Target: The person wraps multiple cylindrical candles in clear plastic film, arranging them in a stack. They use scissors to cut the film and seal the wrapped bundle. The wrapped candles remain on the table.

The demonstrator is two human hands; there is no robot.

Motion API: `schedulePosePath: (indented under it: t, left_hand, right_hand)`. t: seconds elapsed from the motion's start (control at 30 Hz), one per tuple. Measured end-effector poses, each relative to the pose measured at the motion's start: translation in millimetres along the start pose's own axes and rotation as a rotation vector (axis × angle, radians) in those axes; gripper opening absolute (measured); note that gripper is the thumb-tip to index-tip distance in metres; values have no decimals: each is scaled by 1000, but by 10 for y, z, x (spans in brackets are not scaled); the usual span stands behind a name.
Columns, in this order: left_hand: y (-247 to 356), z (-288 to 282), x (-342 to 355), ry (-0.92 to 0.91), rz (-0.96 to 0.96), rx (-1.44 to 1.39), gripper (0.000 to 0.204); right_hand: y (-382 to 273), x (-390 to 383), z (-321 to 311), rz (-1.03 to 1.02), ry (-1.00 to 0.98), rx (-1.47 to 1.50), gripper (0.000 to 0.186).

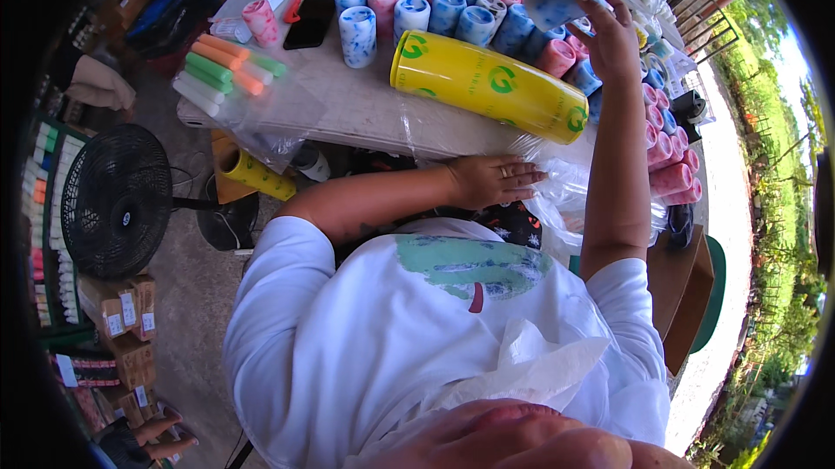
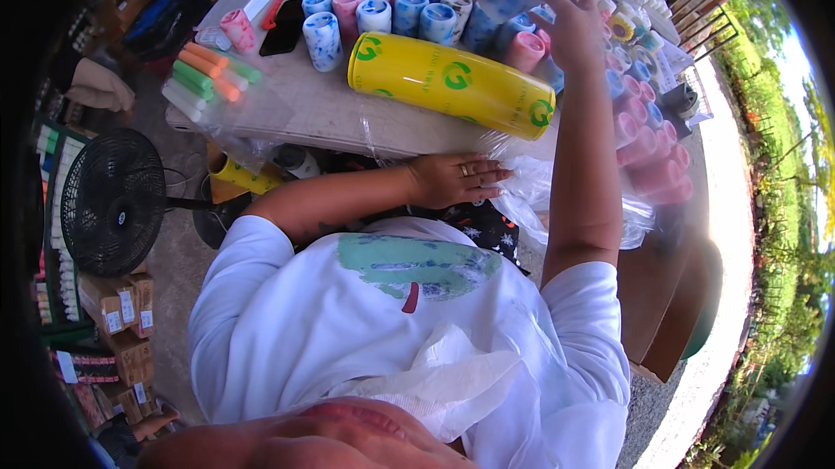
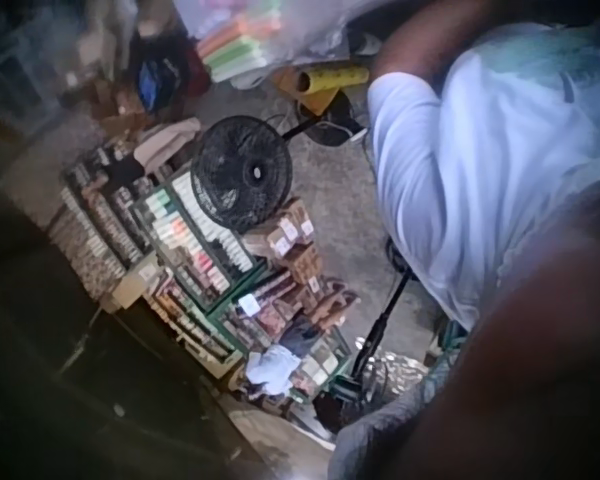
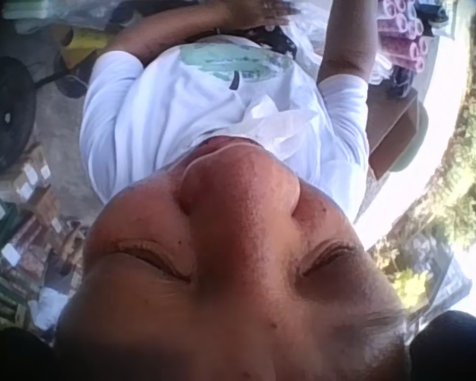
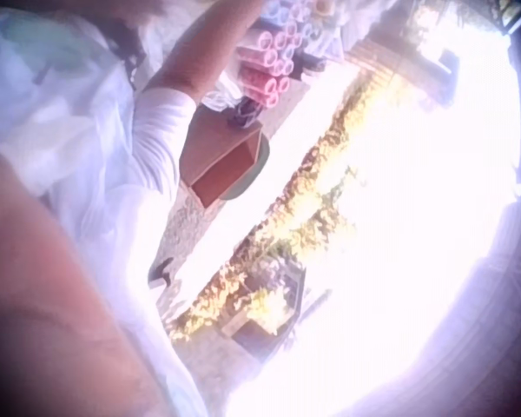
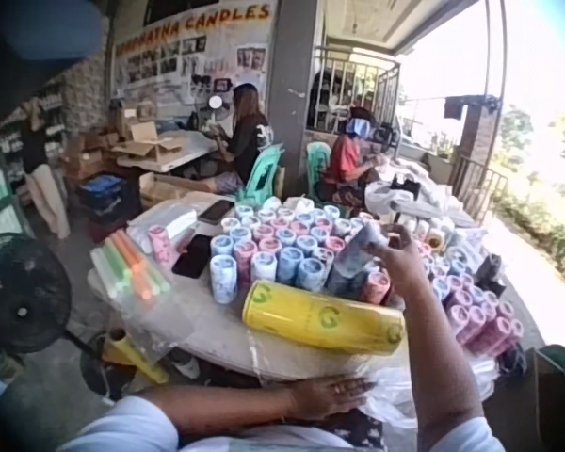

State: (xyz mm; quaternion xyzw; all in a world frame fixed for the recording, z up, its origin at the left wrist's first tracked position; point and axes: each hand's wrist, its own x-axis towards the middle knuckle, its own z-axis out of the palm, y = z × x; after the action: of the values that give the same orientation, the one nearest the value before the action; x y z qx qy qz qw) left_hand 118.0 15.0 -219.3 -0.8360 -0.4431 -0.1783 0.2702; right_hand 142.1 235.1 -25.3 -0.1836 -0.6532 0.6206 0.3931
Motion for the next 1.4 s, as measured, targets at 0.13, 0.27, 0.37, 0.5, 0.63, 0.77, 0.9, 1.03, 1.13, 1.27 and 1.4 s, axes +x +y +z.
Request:
schedulePosePath:
  t: [0.13,0.27,0.37,0.5,0.63,0.77,0.9,1.03,1.13,1.27,1.4]
  left_hand:
    - [7,48,-21,30,12,4,35]
    - [-84,16,-1,37,-23,-91,38]
    - [-57,-18,31,35,-227,-349,41]
    - [-57,-147,80,51,-387,-618,47]
    - [-65,-132,74,-80,-407,-697,56]
    - [-81,-167,80,-183,-323,-564,53]
    - [-69,-138,46,-131,-338,-585,51]
    - [-86,-211,59,-149,-388,-645,52]
    - [-66,-206,24,-141,-391,-601,50]
    - [-88,-85,-31,-137,-245,-479,45]
    - [-96,-8,-79,-71,31,-70,43]
  right_hand:
    - [-410,-432,1,102,-486,677,55]
    - [-184,-1172,446,-183,-629,-222,69]
    - [121,-1488,564,-476,-688,-877,65]
    - [398,-1505,549,-748,-565,-1120,62]
    - [540,-1500,530,-845,-530,-1215,62]
    - [744,-1523,495,-889,-485,-1319,58]
    - [715,-1527,472,-880,-499,-1326,61]
    - [706,-1569,430,-870,-508,-1353,62]
    - [671,-1615,396,-842,-500,-1336,63]
    - [486,-1581,347,-803,-454,-1275,59]
    - [220,-943,114,-631,-123,-1290,50]
